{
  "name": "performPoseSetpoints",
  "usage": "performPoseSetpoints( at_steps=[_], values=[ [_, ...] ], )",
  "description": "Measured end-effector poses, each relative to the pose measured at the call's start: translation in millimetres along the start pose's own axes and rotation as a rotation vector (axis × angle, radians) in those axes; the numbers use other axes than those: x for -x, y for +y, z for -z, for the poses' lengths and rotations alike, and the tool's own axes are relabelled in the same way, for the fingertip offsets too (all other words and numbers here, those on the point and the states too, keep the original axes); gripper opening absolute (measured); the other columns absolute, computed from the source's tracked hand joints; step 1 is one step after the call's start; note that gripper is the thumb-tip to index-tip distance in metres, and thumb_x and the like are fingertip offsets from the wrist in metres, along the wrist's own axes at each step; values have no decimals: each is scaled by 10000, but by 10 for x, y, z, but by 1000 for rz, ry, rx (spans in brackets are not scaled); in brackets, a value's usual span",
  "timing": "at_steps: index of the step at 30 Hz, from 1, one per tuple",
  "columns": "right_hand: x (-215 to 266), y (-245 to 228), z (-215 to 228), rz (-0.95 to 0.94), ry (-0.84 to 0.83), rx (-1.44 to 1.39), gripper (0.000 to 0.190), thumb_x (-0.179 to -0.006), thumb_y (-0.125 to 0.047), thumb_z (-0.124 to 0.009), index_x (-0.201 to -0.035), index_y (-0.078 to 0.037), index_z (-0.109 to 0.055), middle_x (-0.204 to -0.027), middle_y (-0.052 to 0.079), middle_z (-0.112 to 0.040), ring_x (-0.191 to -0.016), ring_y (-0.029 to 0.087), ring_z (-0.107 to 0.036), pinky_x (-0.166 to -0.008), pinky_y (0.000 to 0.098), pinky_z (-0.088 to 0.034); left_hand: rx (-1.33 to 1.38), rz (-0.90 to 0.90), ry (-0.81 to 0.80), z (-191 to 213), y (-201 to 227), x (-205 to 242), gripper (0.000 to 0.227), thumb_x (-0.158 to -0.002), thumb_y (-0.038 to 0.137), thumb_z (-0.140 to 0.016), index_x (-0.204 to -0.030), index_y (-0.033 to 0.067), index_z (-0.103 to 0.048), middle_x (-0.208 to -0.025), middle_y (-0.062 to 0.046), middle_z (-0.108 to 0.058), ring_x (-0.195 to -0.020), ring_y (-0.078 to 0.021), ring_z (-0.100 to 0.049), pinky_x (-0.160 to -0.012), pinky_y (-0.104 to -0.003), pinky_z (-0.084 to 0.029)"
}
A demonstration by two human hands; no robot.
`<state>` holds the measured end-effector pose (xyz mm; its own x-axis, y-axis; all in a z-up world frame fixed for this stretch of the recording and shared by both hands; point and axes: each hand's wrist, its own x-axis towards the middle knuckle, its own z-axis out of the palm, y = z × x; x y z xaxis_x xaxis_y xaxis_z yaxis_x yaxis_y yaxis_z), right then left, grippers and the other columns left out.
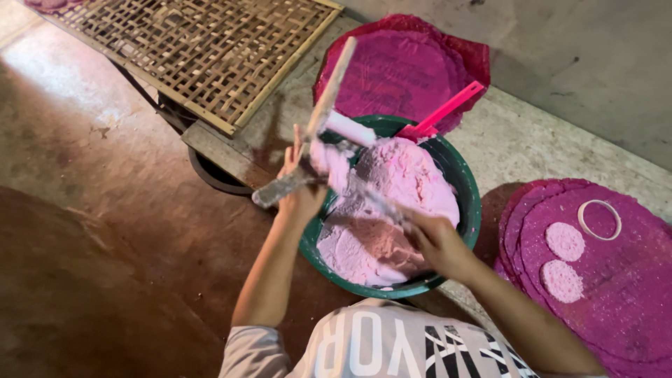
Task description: The person scoops pink dough from a green bowl and uses a manual press to form circular discs on a purple mat. The discs are arranged in rows as they are produced.
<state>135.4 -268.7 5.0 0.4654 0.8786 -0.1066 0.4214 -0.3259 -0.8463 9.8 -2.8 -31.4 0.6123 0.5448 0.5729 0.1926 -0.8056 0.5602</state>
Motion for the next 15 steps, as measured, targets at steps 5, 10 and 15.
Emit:
performPoseSetpoints(
  at_steps=[5, 10, 15],
  values=[
    [-49, -112, -116, 246, 128, 98, 580, -929, 69, -530, -1486, -92, -508, -708, 114, -530, -605, 121, -543, -600, 302, -498, -234, -77, 75, -192, 54, -39, 595, -883, 228, -767, -1363, 68, -453, -1552, -288, -466, -1120, -378, -623, -851, -447, -559],
    [120, 57, 19, 114, -85, 74, 643, -882, 75, -537, -1491, -129, -558, -690, 165, -490, -609, 139, -502, -588, 302, -484, -156, 19, -40, 75, 11, -77, 854, -792, 277, -758, -1516, -29, -422, -1455, -160, -488, -1109, -370, -610, -892, -462, -557],
    [1, 89, 57, -166, 11, 19, 547, -982, -1, -499, -1505, -159, -511, -687, 176, -576, -563, 162, -531, -547, 322, -476, -364, -47, -71, 14, 223, -95, 632, -760, 263, -775, -1355, 147, -599, -1612, -261, -277, -1191, -426, -551, -796, -382, -557]
  ],
)
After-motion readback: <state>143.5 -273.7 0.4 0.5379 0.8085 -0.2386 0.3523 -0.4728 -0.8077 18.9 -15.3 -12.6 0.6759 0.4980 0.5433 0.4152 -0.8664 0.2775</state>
